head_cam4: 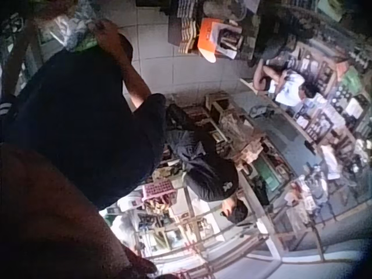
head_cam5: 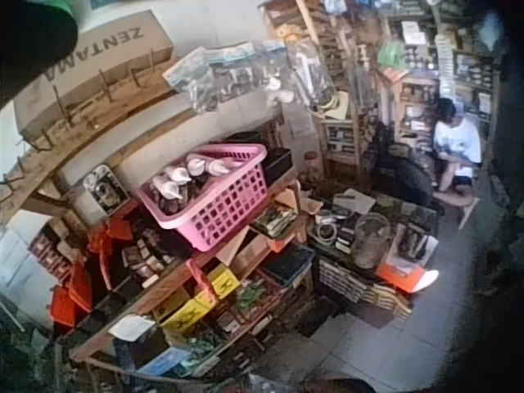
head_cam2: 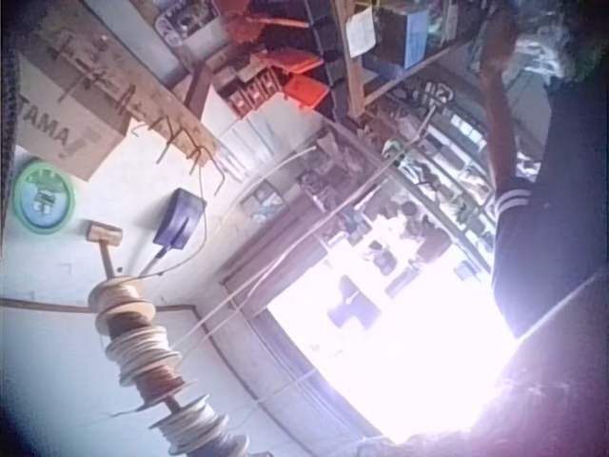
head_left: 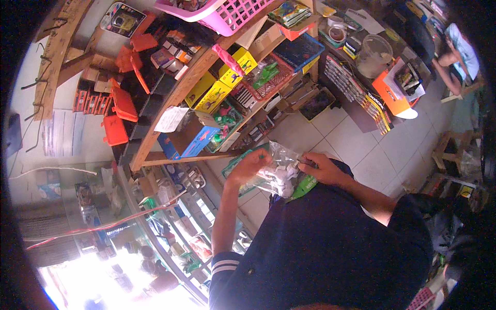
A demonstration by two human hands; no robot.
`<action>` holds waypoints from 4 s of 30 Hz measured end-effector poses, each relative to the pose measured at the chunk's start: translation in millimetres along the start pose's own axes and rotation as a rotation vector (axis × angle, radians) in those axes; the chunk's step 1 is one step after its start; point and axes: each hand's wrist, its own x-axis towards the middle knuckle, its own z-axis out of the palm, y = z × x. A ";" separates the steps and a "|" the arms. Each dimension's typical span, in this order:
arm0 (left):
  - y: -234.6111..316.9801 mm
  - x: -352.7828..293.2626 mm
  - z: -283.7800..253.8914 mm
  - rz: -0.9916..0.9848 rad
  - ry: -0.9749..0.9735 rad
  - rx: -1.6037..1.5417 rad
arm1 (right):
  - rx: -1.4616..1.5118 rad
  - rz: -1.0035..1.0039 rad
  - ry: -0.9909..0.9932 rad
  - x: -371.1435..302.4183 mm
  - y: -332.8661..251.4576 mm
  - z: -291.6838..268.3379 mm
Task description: The person holds a packaged item in one hand and uses a duster with the other hand to wipe the dust off the plastic packaging multiple times. The person then places the duster back on a shelf and continues to handle the package.
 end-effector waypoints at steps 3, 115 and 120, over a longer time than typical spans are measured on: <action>-3.2 -0.2 0.0 -0.012 -0.022 -0.108 | -0.055 0.089 -0.037 1.2 -20.8 -6.7; -36.6 -3.0 55.8 0.251 0.638 -0.519 | 0.169 0.270 -0.299 95.9 -10.9 -39.9; -33.1 -21.4 32.5 0.420 0.545 -0.624 | 0.066 0.250 -0.421 113.3 -38.3 -28.7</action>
